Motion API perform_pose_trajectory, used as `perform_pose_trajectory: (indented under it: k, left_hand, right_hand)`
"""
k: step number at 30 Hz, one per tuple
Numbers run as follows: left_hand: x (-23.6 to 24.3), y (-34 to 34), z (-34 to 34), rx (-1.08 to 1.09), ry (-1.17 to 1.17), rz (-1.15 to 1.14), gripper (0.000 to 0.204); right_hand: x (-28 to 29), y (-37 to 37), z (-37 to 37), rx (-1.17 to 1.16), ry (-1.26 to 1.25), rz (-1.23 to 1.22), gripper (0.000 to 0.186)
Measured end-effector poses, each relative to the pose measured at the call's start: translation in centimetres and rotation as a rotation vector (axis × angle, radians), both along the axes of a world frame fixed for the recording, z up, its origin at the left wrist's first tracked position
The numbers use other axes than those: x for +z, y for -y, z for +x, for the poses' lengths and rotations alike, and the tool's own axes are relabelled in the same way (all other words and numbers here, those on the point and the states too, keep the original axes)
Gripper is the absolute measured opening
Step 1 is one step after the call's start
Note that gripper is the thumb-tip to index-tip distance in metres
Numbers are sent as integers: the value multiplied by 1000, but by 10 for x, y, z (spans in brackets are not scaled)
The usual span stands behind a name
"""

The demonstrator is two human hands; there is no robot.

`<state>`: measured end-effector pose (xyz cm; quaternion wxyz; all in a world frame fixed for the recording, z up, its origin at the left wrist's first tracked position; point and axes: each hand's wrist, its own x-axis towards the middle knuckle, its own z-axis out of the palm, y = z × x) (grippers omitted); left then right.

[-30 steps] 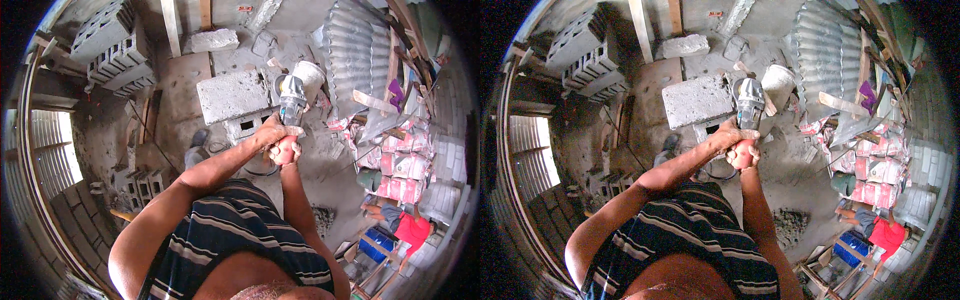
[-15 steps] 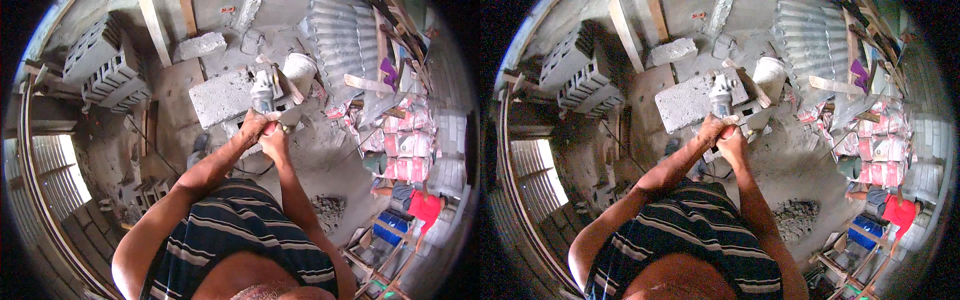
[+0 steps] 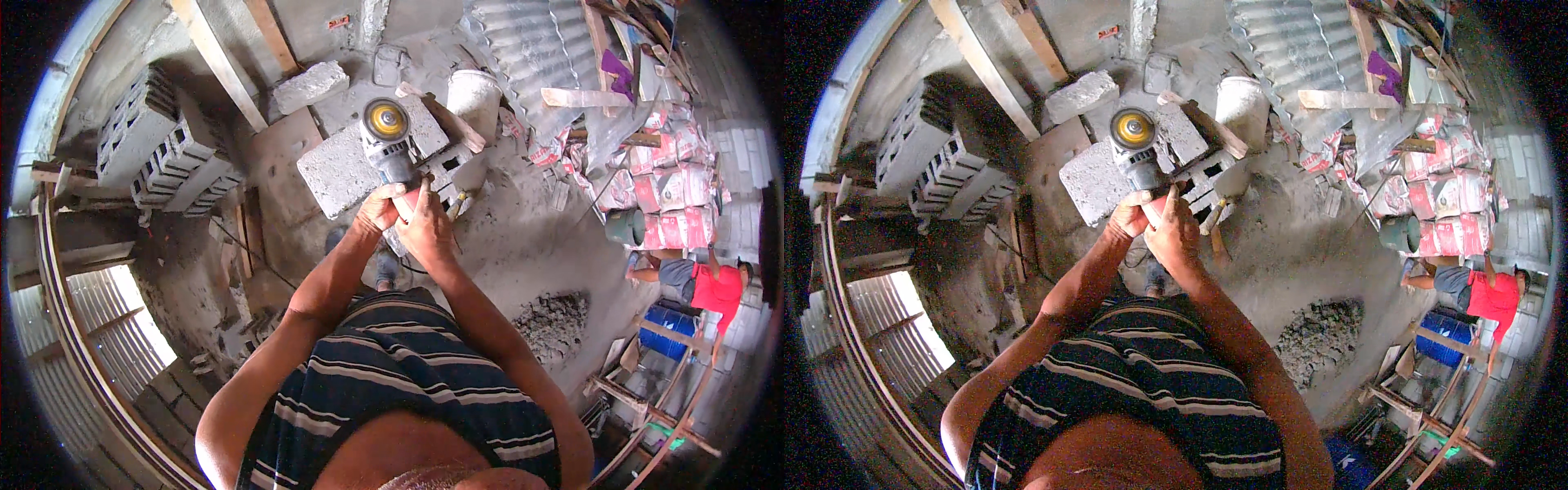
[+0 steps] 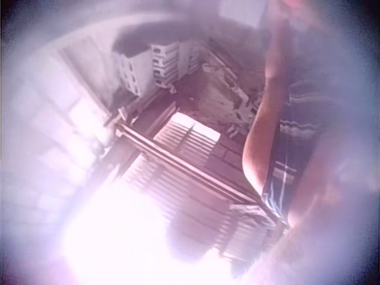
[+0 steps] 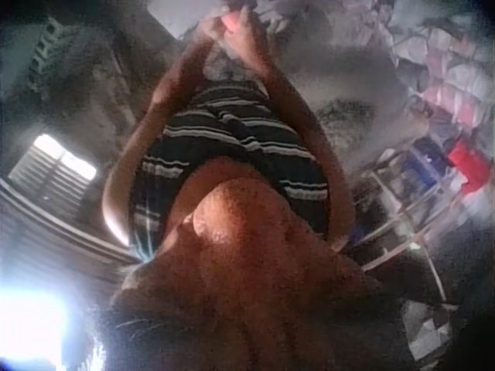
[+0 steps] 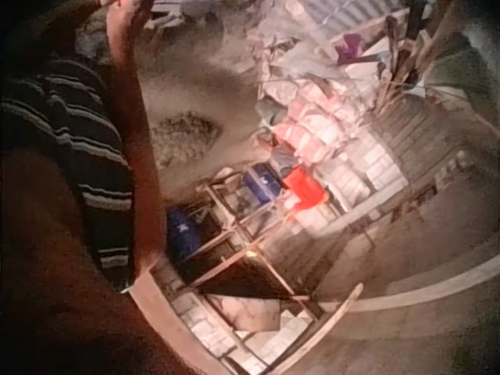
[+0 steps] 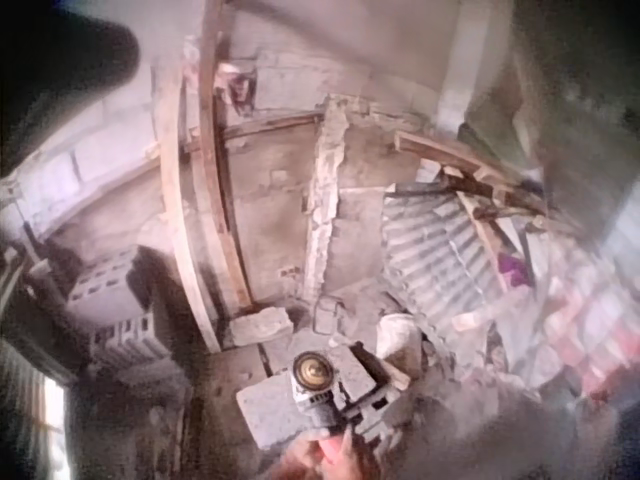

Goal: The person uses a handheld angle grinder to cut and shape the edges of a concrete block, then uses a trowel to apply mortar or plaster to the block surfaces.

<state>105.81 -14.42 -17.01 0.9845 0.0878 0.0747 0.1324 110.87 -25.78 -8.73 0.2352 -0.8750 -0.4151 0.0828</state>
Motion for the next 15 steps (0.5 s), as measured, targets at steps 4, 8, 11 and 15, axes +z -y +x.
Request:
perform_pose_trajectory:
  k: [4,8,11,15]
  left_hand:
    - [-1,1,-5,20,-10,87,64]
    - [-5,-2,-7,-33,-78,88,63]
    - [-3,-2,-9,-43,-137,141,56]
    - [6,0,-13,-67,-291,329,51]
  right_hand:
    - [-1,2,-3,23,-31,-10,88]
    - [-13,4,-2,-12,-69,16,89]
    - [-2,-6,-3,-73,-205,-67,89]
    - [-27,-4,4,-166,-352,-15,79]
